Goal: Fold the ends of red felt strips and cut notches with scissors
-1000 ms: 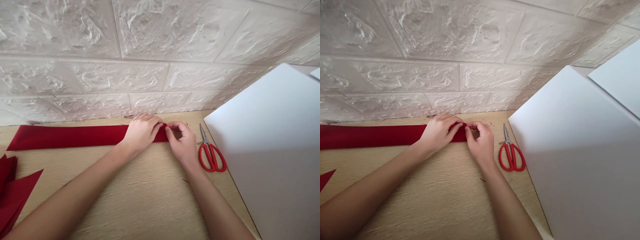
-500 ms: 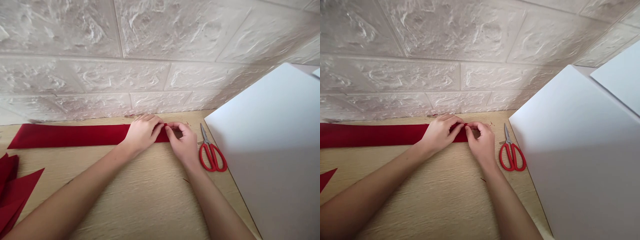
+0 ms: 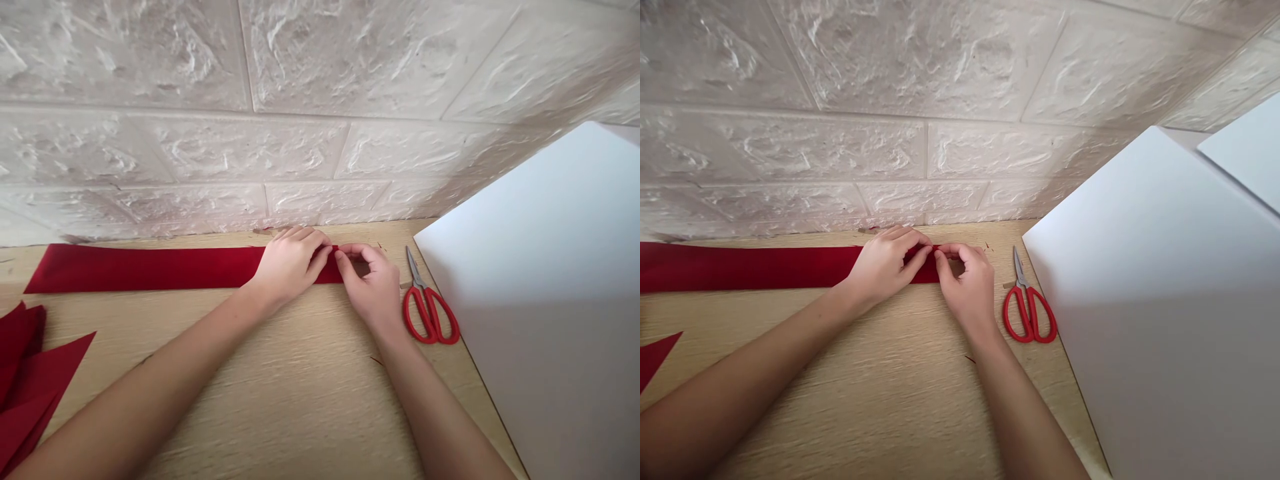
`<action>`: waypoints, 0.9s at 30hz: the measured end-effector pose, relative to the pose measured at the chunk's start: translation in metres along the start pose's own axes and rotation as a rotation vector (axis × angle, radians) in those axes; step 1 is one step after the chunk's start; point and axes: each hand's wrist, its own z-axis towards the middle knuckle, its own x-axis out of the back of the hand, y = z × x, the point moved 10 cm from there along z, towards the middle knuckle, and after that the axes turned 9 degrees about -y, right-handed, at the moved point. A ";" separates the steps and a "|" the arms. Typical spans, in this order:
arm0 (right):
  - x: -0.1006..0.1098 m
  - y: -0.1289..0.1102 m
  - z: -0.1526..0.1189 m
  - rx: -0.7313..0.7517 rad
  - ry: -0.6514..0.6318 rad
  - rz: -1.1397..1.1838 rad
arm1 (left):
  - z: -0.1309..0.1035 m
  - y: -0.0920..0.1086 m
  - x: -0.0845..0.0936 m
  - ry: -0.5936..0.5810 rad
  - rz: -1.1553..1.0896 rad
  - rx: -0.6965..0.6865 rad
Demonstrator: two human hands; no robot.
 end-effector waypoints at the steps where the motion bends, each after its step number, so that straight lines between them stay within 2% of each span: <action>1: 0.000 0.000 0.000 -0.001 0.002 -0.001 | 0.000 0.000 0.000 0.001 0.001 0.002; 10: 0.001 -0.004 -0.001 0.023 0.005 -0.059 | 0.000 0.001 -0.001 -0.010 0.011 0.005; 14: 0.001 -0.006 -0.006 0.011 0.001 -0.058 | 0.004 0.004 0.011 -0.018 0.015 0.005; 17: -0.001 -0.007 -0.012 0.006 -0.014 -0.049 | 0.014 0.003 0.017 -0.108 0.025 0.097; 21: 0.004 0.004 -0.014 -0.075 0.027 -0.008 | 0.030 0.011 0.013 -0.280 0.087 0.153; 27: 0.005 0.006 -0.011 -0.105 0.015 -0.025 | 0.047 0.016 0.002 -0.376 0.210 0.173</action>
